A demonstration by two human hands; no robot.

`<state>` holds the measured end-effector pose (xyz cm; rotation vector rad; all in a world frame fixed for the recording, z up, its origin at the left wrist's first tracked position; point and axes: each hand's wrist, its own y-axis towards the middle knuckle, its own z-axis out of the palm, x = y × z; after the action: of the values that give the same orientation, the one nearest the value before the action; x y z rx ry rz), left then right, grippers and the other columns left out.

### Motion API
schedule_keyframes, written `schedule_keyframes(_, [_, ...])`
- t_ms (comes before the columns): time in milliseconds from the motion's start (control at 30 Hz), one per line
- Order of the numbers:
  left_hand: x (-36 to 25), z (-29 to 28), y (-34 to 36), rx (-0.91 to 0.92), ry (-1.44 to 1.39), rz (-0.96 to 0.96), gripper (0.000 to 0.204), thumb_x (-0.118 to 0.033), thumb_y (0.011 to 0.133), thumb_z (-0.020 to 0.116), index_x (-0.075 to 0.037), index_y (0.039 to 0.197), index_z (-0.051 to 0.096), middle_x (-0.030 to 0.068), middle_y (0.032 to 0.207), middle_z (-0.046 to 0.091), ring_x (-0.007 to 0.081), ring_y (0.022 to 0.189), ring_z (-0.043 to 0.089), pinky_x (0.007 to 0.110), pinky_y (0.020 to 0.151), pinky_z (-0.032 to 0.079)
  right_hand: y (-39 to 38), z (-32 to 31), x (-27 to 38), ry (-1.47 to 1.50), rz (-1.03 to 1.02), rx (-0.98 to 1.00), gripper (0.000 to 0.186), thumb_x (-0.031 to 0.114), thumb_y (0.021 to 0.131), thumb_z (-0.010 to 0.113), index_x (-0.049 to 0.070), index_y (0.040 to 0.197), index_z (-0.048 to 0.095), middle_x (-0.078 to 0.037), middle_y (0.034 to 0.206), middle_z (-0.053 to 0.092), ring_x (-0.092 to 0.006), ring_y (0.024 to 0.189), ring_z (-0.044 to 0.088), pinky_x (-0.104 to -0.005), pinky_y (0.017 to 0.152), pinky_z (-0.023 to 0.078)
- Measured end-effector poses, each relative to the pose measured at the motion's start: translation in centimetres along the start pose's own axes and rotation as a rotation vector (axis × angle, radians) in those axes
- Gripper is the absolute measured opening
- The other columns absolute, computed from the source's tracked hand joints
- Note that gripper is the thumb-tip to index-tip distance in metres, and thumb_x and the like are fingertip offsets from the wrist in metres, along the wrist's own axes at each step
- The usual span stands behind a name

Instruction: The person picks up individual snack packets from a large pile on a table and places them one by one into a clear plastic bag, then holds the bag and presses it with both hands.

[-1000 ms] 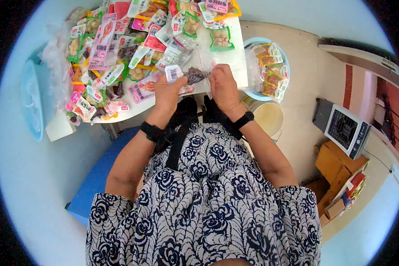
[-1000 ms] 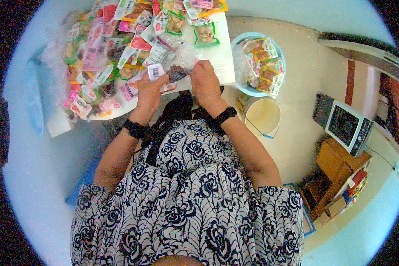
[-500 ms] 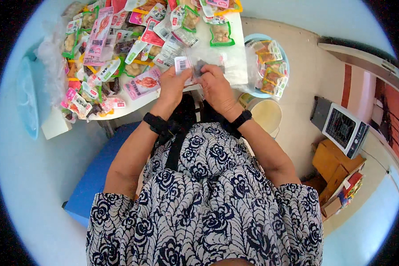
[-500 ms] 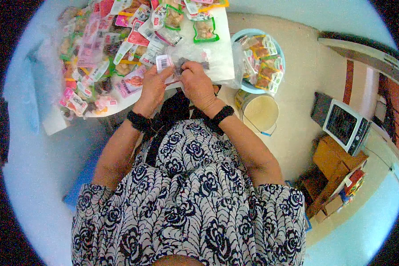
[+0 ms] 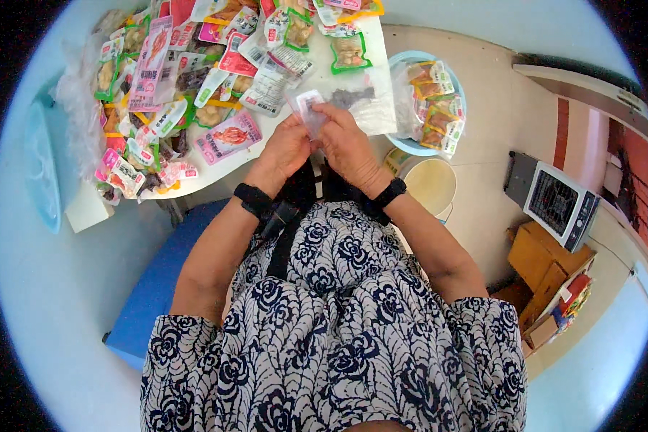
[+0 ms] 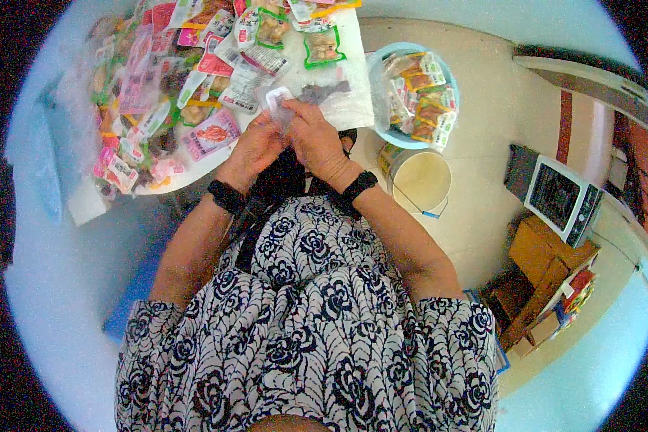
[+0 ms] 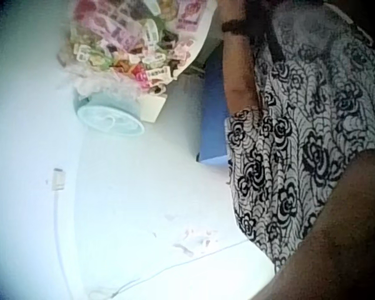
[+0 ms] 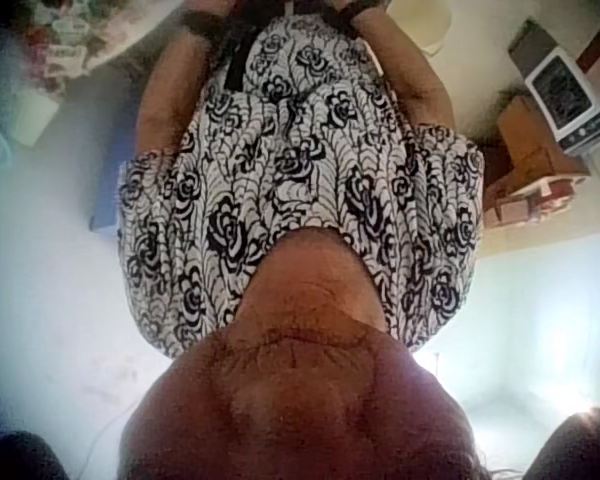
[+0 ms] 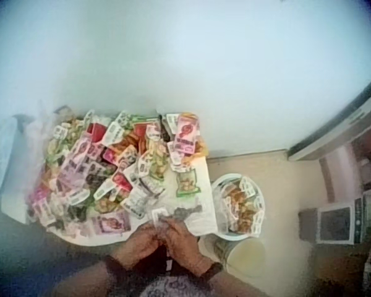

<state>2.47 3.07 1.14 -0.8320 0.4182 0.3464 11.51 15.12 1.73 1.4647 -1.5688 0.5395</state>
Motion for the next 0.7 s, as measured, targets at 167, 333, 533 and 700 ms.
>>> schedule_keyframes(167, [0.8, -0.6, 1.2, -0.102, 0.428, 0.124, 0.022, -0.004, 0.085, 0.051, -0.004, 0.105, 0.061, 0.0045, 0.093, 0.064, 0.0152, 0.082, 0.060, 0.028, 0.067, 0.048, -0.3, 0.1, 0.3, 0.012, 0.019, 0.024, 0.008, 0.007, 0.078, 0.055, 0.003, 0.083, 0.052, -0.015, 0.121, 0.052, -0.0373, 0.105, 0.050, -0.0419, 0.087, 0.046])
schedule_keyframes(333, [0.5, -1.3, 2.2, -0.179, 1.227, 0.362, 0.012, -0.008, 0.085, 0.057, 0.000, 0.088, 0.065, 0.0025, 0.078, 0.064, 0.0109, 0.068, 0.056, 0.027, 0.058, 0.046, -0.2, -0.1, 0.6, 0.021, 0.021, 0.035, 0.015, 0.007, 0.078, 0.055, 0.001, 0.092, 0.053, -0.016, 0.120, 0.053, -0.0372, 0.104, 0.051, -0.0409, 0.086, 0.047])
schedule_keyframes(533, [1.7, -1.1, 2.8, -0.267, 0.659, 0.331, 0.010, -0.007, 0.082, 0.058, -0.001, 0.080, 0.066, 0.0042, 0.070, 0.062, 0.0112, 0.064, 0.057, 0.027, 0.052, 0.044, 0.2, -0.1, 0.6, -0.054, 0.044, 0.062, 0.028, 0.011, 0.081, 0.053, 0.001, 0.107, 0.055, -0.015, 0.121, 0.053, -0.0347, 0.105, 0.052, -0.0395, 0.086, 0.047])
schedule_keyframes(700, [2.4, -1.6, 3.7, -0.337, 0.824, 0.437, 0.014, -0.008, 0.083, 0.055, -0.002, 0.077, 0.065, 0.0048, 0.068, 0.062, 0.0139, 0.059, 0.057, 0.028, 0.051, 0.045, 0.3, -0.4, 0.8, -0.028, 0.079, 0.063, 0.029, 0.010, 0.082, 0.055, 0.008, 0.110, 0.058, -0.011, 0.122, 0.053, -0.0323, 0.108, 0.052, -0.0365, 0.088, 0.047])
